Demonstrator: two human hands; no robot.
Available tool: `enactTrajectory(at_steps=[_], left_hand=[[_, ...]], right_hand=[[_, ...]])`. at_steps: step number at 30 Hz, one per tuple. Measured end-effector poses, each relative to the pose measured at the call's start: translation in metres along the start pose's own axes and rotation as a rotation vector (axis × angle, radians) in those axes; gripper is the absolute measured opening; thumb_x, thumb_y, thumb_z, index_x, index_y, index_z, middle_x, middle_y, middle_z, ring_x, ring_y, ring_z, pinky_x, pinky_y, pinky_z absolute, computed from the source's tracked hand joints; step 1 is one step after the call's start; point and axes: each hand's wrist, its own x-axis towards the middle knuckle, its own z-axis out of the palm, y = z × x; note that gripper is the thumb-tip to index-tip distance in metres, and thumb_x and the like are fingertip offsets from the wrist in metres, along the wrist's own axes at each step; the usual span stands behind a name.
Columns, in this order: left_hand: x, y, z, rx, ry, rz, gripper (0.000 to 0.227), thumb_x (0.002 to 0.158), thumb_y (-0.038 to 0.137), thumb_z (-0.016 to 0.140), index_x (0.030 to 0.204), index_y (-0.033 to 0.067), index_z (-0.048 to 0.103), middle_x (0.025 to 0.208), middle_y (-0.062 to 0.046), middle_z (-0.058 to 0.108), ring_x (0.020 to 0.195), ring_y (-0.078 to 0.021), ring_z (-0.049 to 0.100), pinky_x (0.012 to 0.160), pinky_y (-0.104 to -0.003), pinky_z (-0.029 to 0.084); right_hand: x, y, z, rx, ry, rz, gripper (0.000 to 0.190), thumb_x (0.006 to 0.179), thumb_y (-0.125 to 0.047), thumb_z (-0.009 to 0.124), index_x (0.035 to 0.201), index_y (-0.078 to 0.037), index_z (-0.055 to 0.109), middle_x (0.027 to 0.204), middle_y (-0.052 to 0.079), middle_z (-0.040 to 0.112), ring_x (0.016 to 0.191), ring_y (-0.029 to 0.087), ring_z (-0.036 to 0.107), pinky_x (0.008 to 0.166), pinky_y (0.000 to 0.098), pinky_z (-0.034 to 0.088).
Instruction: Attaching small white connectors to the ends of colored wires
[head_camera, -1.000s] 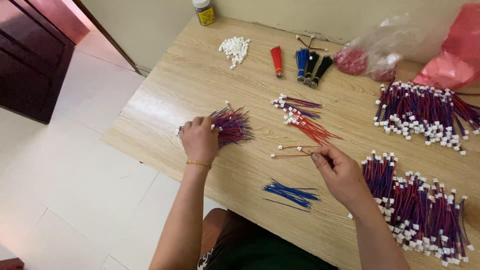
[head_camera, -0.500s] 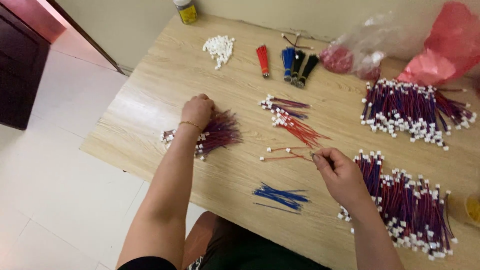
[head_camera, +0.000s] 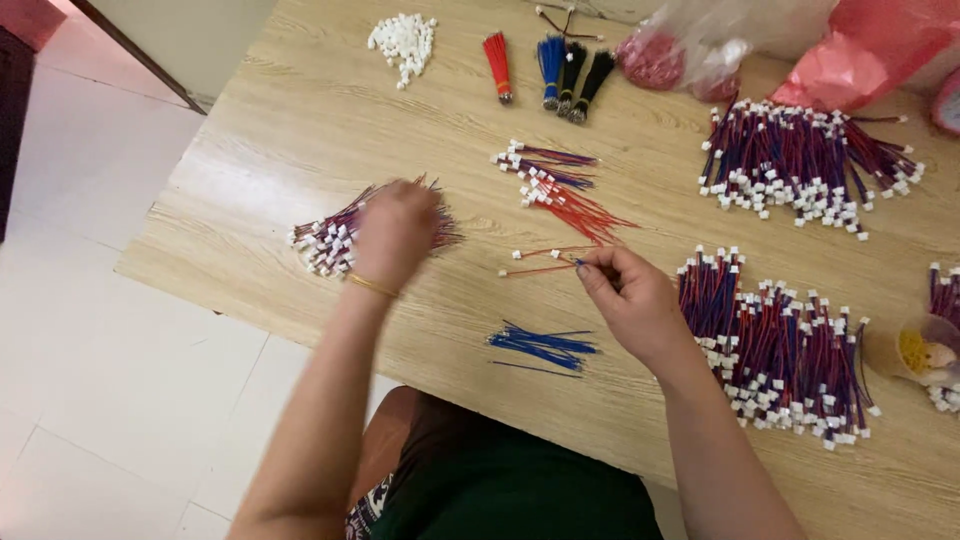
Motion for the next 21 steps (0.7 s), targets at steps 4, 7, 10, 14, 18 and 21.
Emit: enactTrajectory(at_steps=[4,7,10,14,18,21], left_hand=[[-0.035,0.079,0.022,-0.124,-0.221,0.016,0.024,0.075,0.027,0.075,0.099,0.0225,0.071,0.087,-0.005,0.066,0.082,-0.0283,0.069,0.069,-0.041,0.057],[-0.050,0.084,0.058,-0.100,-0.286,-0.041,0.022,0.076,0.032,0.072,0.094,0.0207,0.072,0.089,-0.007,0.063,0.078,-0.0313,0.069,0.067,-0.043,0.058],[-0.054,0.078,0.070,-0.082,-0.274,-0.074,0.011,0.078,0.028,0.072,0.088,0.0215,0.073,0.090,-0.003,0.062,0.080,-0.0281,0.069,0.069,-0.039,0.059],[-0.047,0.088,0.031,-0.221,-0.141,-0.066,0.012,0.078,0.022,0.072,0.090,0.0211,0.072,0.085,-0.001,0.068,0.079,-0.0223,0.070,0.069,-0.034,0.058],[-0.041,0.131,-0.050,-0.706,-0.112,-0.111,0.017,0.080,0.013,0.073,0.097,0.0174,0.075,0.087,-0.005,0.074,0.087,-0.0237,0.071,0.076,-0.034,0.057],[-0.039,0.150,-0.058,-0.903,-0.086,-0.120,0.016,0.082,0.012,0.073,0.097,0.0172,0.075,0.088,-0.007,0.073,0.089,-0.0228,0.071,0.078,-0.034,0.056]], right_hand=[[-0.002,-0.002,-0.003,-0.017,0.005,0.026,0.009,0.088,-0.011,0.067,0.095,-0.006,0.070,0.069,0.004,0.060,0.070,0.013,0.053,0.064,0.0287,0.046],[-0.002,0.001,-0.007,-0.044,0.011,0.051,0.010,0.084,-0.014,0.071,0.093,-0.009,0.071,0.066,0.003,0.063,0.065,0.011,0.056,0.059,0.0259,0.046],[-0.003,-0.002,-0.009,0.088,-0.001,0.068,0.010,0.086,-0.010,0.067,0.094,-0.005,0.069,0.069,0.001,0.057,0.068,0.011,0.051,0.061,0.0249,0.043],[-0.005,-0.025,-0.010,0.015,-0.012,-0.016,0.008,0.089,-0.012,0.066,0.094,-0.008,0.071,0.068,0.004,0.062,0.068,0.011,0.053,0.064,0.0267,0.047],[-0.014,-0.053,-0.011,0.025,-0.045,-0.033,0.010,0.091,-0.012,0.063,0.094,-0.007,0.071,0.069,0.004,0.062,0.069,0.013,0.054,0.066,0.0280,0.047],[-0.015,-0.059,-0.011,-0.047,-0.062,-0.083,0.010,0.090,-0.010,0.064,0.095,-0.006,0.072,0.069,0.009,0.065,0.069,0.015,0.056,0.067,0.0317,0.050]])
